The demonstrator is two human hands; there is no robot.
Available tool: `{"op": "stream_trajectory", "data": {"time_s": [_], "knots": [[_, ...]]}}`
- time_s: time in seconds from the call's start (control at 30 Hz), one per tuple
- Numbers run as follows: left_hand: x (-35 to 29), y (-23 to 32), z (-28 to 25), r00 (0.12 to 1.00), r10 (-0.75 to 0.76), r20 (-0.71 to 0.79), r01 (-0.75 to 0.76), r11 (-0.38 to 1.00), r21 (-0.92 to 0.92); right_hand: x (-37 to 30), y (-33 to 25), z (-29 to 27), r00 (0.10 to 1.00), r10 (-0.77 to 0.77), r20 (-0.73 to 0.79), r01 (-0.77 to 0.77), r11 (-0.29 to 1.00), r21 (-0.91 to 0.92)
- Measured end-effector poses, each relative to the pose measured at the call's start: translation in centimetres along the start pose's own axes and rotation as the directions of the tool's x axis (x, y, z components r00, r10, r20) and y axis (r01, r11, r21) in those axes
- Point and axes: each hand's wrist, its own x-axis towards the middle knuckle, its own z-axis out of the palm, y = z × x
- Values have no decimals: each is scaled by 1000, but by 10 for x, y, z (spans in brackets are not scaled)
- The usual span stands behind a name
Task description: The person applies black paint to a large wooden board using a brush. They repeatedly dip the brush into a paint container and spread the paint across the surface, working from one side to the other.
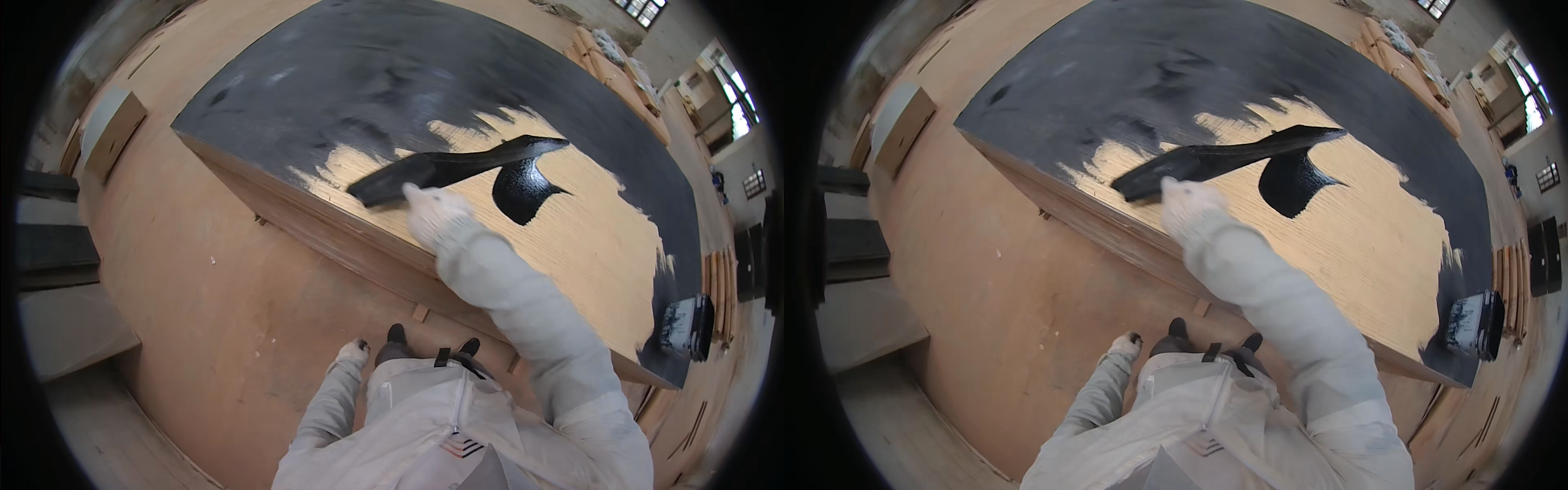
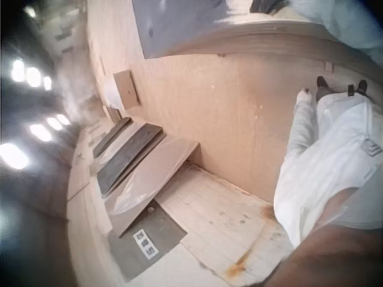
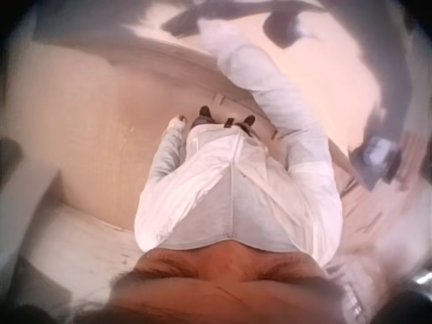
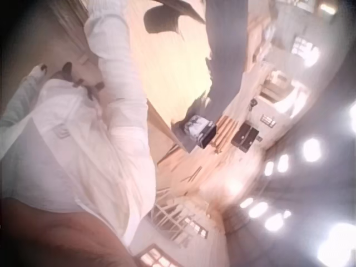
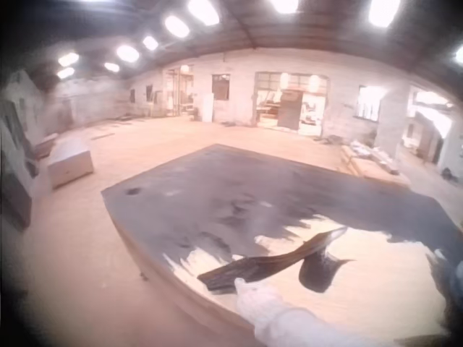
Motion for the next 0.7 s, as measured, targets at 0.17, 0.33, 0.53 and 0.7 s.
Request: {"op": "stream_trajectory", "data": {"time_s": [0.17,0.33,0.53,0.7], "knots": [[5,-24,25,997,63,34,-61,997,-57,17,-12,2,997,10,-79,-8,1000,17],[-16,-61,71,998,-18,66,23,996,-81,-79,87,42,982,-56,-182,56,998,-4],[-44,-56,107,932,-161,326,102,976,191,-225,251,48,972,162,-169,-175,982,-65],[-43,-22,137,967,-91,239,106,993,-50,-336,375,55,955,237,-177,-251,966,-61]]}}
